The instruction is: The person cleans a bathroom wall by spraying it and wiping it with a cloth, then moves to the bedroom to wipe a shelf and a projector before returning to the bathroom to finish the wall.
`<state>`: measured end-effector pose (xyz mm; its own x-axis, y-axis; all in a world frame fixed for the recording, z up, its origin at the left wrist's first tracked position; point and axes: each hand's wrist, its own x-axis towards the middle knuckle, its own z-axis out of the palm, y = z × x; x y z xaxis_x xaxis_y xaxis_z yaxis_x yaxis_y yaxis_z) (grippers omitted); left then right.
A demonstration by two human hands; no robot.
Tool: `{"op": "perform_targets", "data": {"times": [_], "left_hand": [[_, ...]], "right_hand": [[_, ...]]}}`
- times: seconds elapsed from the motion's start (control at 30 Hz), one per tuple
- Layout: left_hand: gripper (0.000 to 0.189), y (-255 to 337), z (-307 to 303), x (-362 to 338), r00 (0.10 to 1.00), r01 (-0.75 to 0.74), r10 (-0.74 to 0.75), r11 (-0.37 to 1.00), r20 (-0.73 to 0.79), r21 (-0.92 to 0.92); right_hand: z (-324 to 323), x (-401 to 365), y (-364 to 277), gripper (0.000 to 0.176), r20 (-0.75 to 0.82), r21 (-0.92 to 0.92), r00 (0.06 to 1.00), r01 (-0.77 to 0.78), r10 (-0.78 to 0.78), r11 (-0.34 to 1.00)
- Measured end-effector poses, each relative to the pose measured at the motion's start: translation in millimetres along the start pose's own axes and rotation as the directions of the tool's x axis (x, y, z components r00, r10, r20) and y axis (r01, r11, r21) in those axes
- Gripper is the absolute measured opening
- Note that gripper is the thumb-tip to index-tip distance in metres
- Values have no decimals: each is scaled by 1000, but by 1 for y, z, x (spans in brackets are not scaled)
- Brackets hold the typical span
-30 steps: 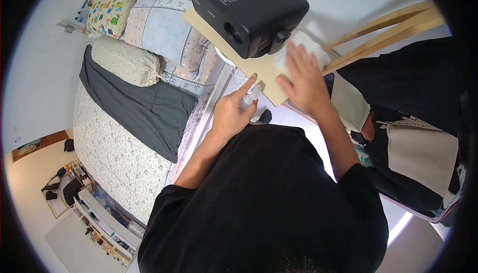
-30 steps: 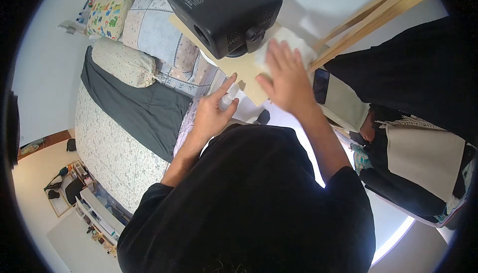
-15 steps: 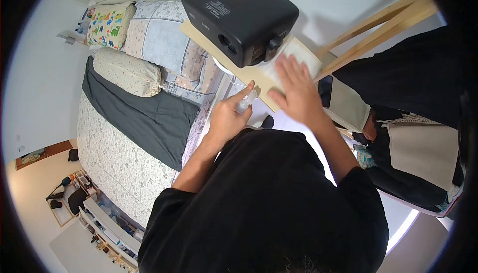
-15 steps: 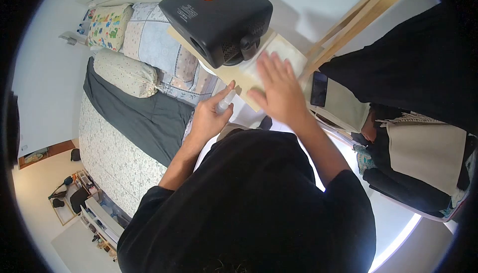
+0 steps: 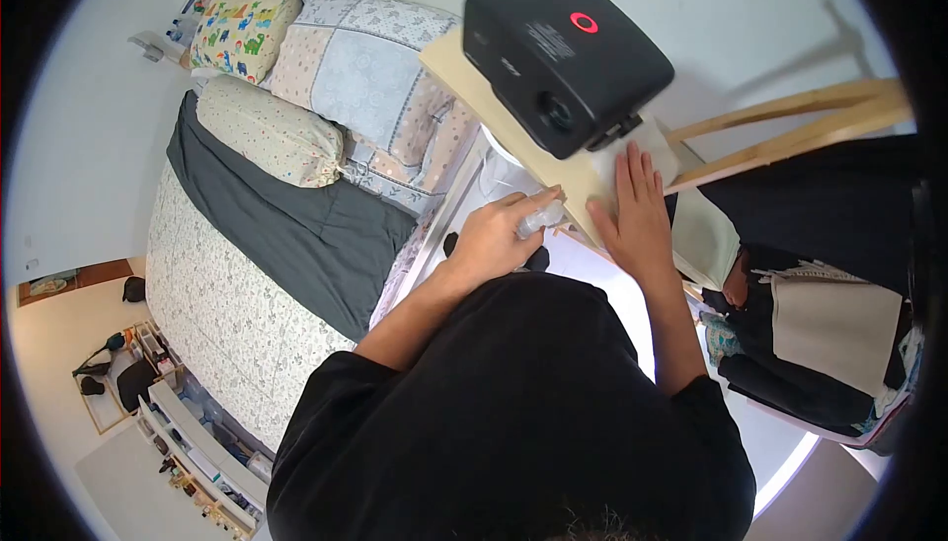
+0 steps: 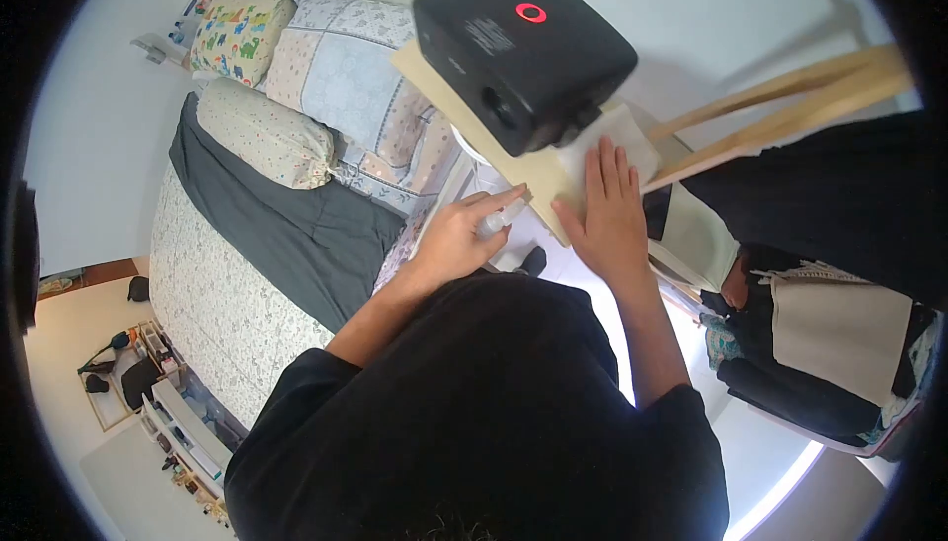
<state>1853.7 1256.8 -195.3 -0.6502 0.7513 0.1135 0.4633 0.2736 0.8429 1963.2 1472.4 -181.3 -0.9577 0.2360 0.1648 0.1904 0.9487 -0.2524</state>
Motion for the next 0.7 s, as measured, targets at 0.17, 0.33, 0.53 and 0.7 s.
{"op": "perform_targets", "data": {"times": [0.17,0.33,0.53,0.7], "left_hand": [[25,-62,-39,23,862,247,-367,906,-350,-343],[24,-115,-103,98,735,177,-638,508,-230,-843],[28,-142,-124,151,849,228,-525,476,-66,-849],[33,-159,-127,153,890,285,-456,504,29,-815]], "right_hand": [[0,-25,-36,70,99,9,993,59,-59,998],[15,-17,-62,66,105,-36,994,38,-34,999],[41,7,-96,70,2,-33,996,94,-94,995],[60,63,-146,70,26,24,995,96,-97,995]]}}
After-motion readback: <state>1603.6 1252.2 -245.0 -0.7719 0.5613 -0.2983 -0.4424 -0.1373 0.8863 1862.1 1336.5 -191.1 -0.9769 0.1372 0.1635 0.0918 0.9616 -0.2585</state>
